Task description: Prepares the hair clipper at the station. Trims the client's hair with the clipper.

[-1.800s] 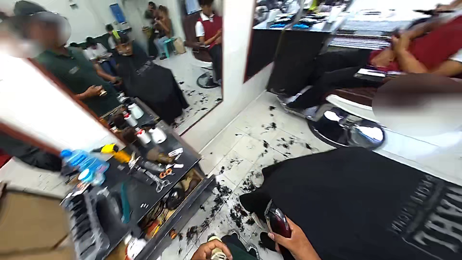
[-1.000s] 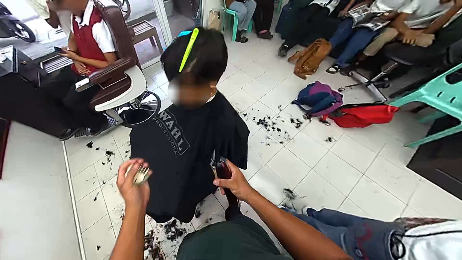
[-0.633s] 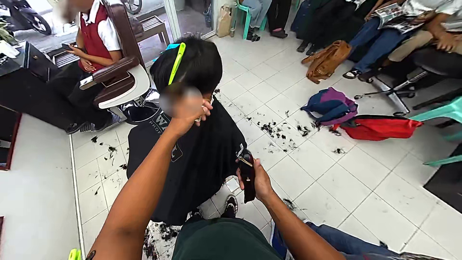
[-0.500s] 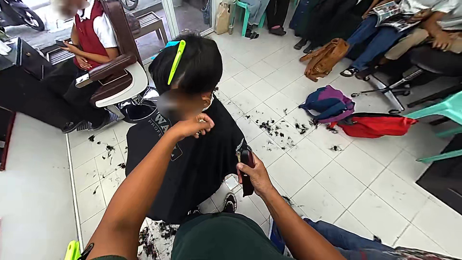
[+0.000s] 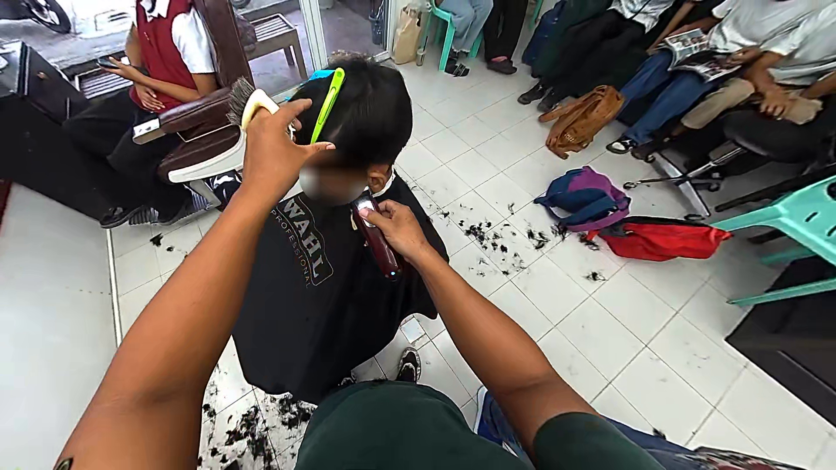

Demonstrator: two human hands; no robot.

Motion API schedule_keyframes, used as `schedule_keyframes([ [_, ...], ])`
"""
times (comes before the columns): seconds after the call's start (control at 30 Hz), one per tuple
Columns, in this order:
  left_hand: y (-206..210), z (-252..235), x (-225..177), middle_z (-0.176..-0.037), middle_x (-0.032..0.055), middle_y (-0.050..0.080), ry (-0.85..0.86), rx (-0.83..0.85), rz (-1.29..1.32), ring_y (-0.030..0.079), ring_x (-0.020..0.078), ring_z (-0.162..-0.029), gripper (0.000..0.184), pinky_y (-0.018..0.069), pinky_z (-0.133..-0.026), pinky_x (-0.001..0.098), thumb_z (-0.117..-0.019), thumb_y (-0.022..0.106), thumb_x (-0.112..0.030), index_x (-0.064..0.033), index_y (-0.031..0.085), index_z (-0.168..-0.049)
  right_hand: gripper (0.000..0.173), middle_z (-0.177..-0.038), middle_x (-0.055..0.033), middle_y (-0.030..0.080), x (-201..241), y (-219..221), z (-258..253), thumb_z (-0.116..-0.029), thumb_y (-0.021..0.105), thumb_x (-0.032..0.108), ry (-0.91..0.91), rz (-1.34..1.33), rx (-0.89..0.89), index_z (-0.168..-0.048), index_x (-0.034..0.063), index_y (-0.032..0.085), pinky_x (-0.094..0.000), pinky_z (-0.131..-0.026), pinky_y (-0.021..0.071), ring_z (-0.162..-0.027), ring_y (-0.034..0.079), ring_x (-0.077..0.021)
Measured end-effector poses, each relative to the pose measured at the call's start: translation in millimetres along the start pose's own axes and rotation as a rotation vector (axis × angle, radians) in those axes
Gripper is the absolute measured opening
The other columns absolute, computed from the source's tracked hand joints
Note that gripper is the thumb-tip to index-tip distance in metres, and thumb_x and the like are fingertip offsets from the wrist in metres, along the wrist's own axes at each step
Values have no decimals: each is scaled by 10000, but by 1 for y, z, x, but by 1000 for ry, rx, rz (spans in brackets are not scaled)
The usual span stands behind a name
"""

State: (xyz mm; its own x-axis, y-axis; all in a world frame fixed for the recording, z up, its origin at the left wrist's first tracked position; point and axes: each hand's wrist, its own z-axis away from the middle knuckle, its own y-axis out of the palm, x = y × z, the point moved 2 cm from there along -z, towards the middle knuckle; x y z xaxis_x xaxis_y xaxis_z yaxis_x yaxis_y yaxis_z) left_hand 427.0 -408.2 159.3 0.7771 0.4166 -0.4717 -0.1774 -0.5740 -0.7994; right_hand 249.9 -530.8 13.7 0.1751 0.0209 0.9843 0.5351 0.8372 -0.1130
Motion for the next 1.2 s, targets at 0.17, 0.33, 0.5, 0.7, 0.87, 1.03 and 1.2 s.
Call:
schedule_keyframes([
  [0.17, 10, 0, 6, -1176, 199, 677, -30, 19, -10, 633, 362, -1069, 643, 482, -977, 550, -869, 832, -354, -68, 617, -1403, 432, -903, -149, 707, 1, 11, -14, -981, 701, 376, 32, -17, -27, -1137, -23, 649, -429, -761, 618, -775, 714, -224],
  [0.33, 12, -2, 11, -1154, 184, 684, -26, 5, -9, 639, 345, -1043, 602, 487, -961, 537, -883, 819, -338, -80, 629, -1393, 430, -900, -139, 701, 2, 13, -21, -982, 695, 395, 39, -4, -41, -1112, -14, 664, -423, -769, 596, -779, 696, -214],
  [0.5, 13, -3, 12, -1178, 183, 684, -38, 13, -2, 637, 336, -1067, 595, 484, -980, 519, -894, 809, -331, -75, 629, -1401, 436, -906, -140, 696, -1, 15, -26, -1000, 666, 388, -26, -24, -50, -1170, -12, 638, -435, -766, 601, -783, 697, -225],
  [0.7, 14, -4, 12, -1178, 172, 690, -49, 20, 5, 637, 327, -1076, 597, 480, -988, 511, -898, 804, -330, -86, 625, -1412, 425, -919, -151, 691, -1, 12, -28, -1001, 665, 375, -28, -35, -50, -1163, -16, 637, -444, -768, 601, -787, 694, -230],
  [0.87, 17, -5, 13, -1172, 174, 692, -38, 15, 3, 641, 319, -1062, 592, 483, -985, 495, -899, 801, -332, -91, 629, -1412, 409, -893, -133, 690, 1, 9, -26, -998, 670, 384, -2, -4, -53, -1112, -9, 651, -425, -760, 590, -777, 687, -213],
  [1.03, 18, -5, 13, -1171, 185, 692, -33, 16, -1, 646, 310, -1054, 586, 484, -982, 488, -910, 789, -334, -93, 625, -1419, 422, -943, -129, 697, 1, 9, -25, -999, 673, 361, -59, -2, -76, -1203, -5, 623, -422, -793, 590, -817, 693, -206],
  [1.2, 19, -5, 11, -1172, 168, 691, -49, 19, -12, 644, 294, -1054, 586, 479, -988, 471, -908, 790, -340, -108, 626, -1421, 422, -898, -138, 698, 2, 5, -25, -1003, 661, 391, 7, 7, -60, -1116, -15, 656, -437, -758, 596, -773, 695, -222],
])
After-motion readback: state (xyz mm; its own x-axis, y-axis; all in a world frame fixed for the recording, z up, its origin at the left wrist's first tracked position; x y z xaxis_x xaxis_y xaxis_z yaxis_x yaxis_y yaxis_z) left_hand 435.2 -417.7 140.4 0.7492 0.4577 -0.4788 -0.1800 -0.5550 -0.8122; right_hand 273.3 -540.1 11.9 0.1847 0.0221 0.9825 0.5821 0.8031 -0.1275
